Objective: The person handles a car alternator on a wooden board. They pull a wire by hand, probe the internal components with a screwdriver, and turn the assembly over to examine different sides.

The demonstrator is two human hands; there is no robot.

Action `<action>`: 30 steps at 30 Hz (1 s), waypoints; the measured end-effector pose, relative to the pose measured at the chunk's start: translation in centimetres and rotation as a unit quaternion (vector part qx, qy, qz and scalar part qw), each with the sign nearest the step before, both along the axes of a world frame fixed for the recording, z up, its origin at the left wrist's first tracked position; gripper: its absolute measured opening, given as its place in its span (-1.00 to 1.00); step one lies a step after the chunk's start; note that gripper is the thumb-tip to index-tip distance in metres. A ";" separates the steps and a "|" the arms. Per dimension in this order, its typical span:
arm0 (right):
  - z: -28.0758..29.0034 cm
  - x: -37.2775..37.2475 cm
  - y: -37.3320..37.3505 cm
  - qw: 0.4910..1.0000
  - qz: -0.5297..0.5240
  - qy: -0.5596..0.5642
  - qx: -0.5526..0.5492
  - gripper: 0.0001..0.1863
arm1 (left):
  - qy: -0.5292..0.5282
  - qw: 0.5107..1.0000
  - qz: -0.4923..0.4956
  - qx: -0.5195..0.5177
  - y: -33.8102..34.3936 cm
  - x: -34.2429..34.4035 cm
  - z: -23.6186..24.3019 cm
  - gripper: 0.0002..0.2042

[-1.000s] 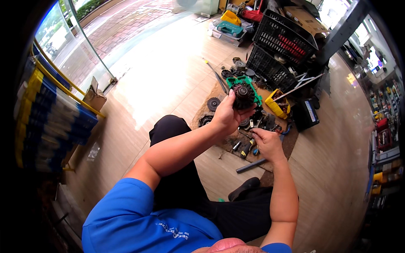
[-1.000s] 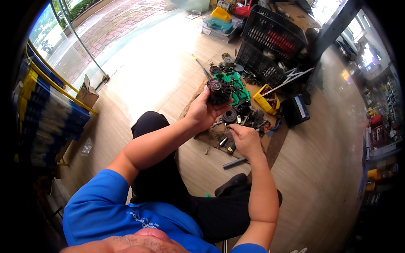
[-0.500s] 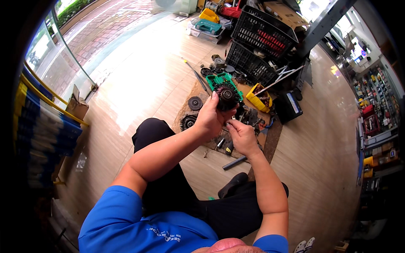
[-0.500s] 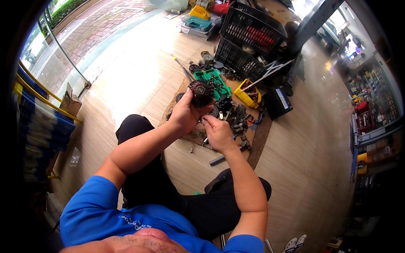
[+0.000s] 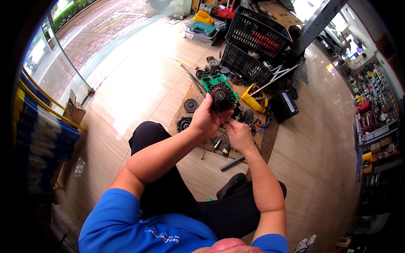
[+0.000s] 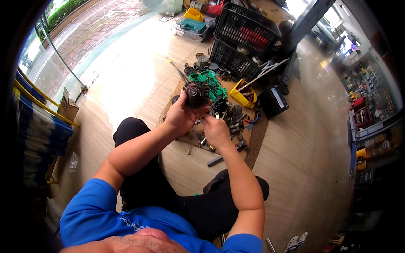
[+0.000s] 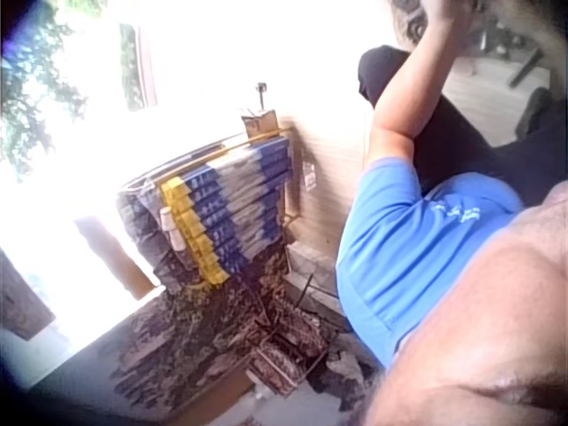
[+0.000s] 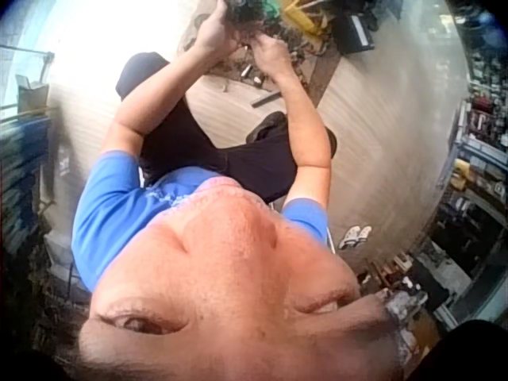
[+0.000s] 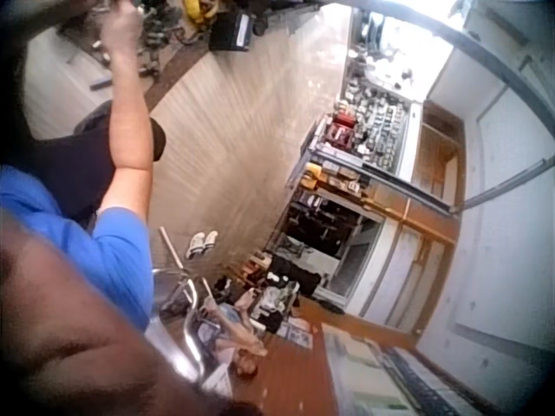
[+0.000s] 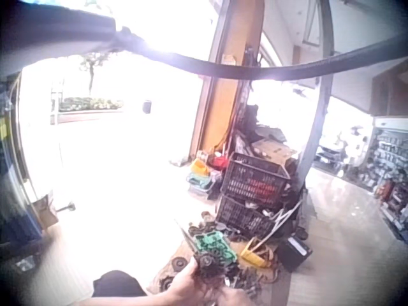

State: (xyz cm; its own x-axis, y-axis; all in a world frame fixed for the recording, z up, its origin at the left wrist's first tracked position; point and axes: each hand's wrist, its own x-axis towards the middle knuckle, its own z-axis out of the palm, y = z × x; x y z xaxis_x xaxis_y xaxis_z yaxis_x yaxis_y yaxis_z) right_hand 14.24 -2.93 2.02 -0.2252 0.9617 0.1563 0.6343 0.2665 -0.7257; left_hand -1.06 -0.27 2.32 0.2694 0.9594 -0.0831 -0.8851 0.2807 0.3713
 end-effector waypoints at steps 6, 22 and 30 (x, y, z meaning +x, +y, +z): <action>1.0 0.5 -1.0 0.989 0.015 0.140 -0.053 -0.85 | 0.028 0.999 -0.017 0.009 -0.4 0.3 -0.4 -0.54; 2.4 2.4 -0.2 0.992 -0.032 -0.049 0.112 -0.88 | 0.004 0.999 -0.052 0.004 0.5 -0.7 -0.4 -0.46; 3.4 7.2 1.4 0.963 -0.102 -0.112 0.223 -0.89 | 0.045 0.991 -0.128 0.010 0.2 -1.0 -0.3 -0.51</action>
